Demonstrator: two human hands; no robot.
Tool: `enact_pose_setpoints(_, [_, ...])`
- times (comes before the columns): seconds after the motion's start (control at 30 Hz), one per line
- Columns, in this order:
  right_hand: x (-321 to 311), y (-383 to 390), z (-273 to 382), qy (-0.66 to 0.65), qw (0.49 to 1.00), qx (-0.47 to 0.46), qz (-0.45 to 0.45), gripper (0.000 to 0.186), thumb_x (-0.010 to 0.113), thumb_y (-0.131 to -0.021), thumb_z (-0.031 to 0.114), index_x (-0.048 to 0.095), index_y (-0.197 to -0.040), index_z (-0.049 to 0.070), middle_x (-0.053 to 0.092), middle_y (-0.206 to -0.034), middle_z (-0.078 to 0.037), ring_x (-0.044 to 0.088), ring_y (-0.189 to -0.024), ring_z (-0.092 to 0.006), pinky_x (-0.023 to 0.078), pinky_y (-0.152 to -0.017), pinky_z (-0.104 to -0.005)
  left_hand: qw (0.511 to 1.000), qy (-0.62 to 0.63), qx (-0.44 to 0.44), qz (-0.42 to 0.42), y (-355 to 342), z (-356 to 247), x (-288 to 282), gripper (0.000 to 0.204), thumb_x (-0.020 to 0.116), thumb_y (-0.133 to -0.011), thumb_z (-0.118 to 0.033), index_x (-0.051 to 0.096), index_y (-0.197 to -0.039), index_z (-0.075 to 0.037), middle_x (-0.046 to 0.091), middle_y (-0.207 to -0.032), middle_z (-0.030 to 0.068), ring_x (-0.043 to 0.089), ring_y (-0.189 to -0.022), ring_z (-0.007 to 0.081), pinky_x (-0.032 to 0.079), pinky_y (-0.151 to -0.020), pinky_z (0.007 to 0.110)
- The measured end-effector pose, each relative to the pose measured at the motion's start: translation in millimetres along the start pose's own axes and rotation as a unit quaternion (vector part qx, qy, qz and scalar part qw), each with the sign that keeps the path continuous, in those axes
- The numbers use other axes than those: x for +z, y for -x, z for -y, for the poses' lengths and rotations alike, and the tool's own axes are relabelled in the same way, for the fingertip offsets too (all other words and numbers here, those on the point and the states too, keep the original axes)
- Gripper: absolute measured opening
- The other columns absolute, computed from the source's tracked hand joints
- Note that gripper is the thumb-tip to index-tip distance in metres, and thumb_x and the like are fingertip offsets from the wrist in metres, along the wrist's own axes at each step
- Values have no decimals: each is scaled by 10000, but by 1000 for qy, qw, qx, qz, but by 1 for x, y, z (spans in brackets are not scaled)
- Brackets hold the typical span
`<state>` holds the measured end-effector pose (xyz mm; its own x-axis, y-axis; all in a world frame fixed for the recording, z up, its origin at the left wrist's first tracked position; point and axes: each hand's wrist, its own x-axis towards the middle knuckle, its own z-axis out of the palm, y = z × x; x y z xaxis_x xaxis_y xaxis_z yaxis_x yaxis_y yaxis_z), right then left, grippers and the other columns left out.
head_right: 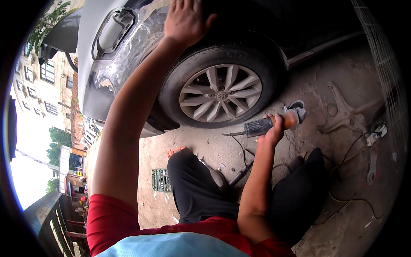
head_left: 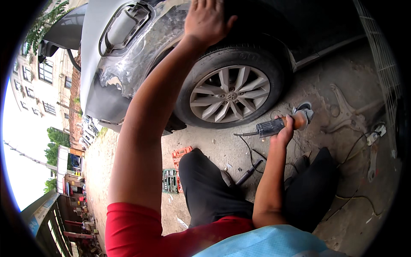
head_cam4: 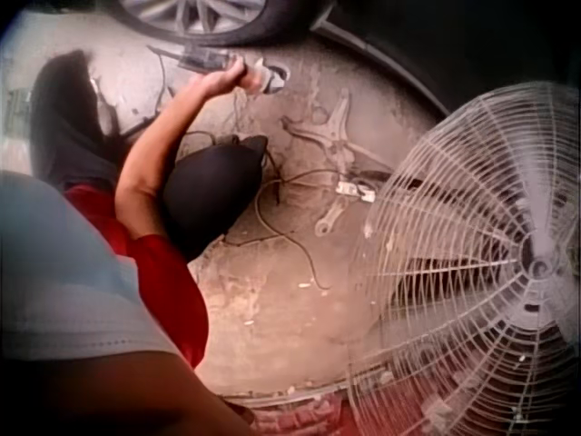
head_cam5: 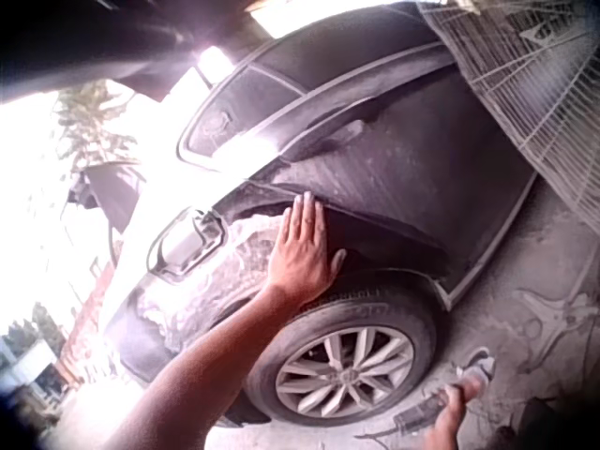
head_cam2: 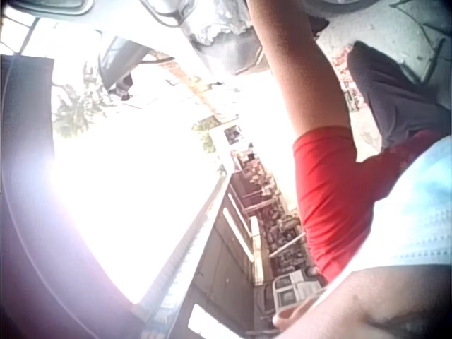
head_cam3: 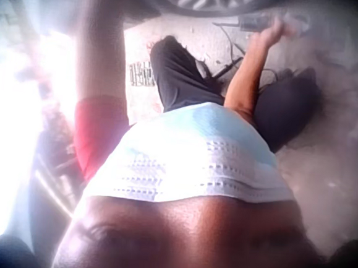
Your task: The person sits on the ground and uses an angle grinder to smooth the surface of a car's front bumper. They periodically pause to wipe the area with their hand and inspect the progress before resuming the grinding.
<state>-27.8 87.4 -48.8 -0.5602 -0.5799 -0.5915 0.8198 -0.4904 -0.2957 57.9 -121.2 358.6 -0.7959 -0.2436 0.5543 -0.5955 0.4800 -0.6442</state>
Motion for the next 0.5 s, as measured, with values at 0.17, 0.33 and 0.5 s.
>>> enact_pose_setpoints(0.17, [0, -4, -13, -11, 1000, 26, -2, 287, 781, -1017, 219, 632, -1207, 65, 674, -1071, -73, 704, -964, -271, 633, -987, -473, 970, -164, 175, 44, 13, -58, 24, 953, 572, -1083, -639, 377, -1759, 3, 324, -1853, 219, 297, -1727, 364, 220, -1411, 494])
enact_pose_setpoints(0.33, [6, -9, -10, -22, 999, 25, 12, 253, 766, -1022, 199, 626, -1170, 49, 687, -1039, -88, 705, -937, -267, 637, -919, -442, 965, -154, 204, 53, 32, -58, 27, 926, 591, -1072, -608, 377, -1775, -44, 300, -1882, 126, 270, -1743, 264, 186, -1429, 454])
enact_pose_setpoints(0.5, [6, -21, -10, -25, 999, 34, 13, 243, 762, -1020, 185, 626, -1163, 43, 692, -1022, -89, 710, -930, -266, 642, -913, -436, 981, -87, 153, 82, 74, -17, 8, 944, 658, -1050, -563, 371, -1774, -30, 300, -1877, 160, 273, -1743, 305, 196, -1419, 490])
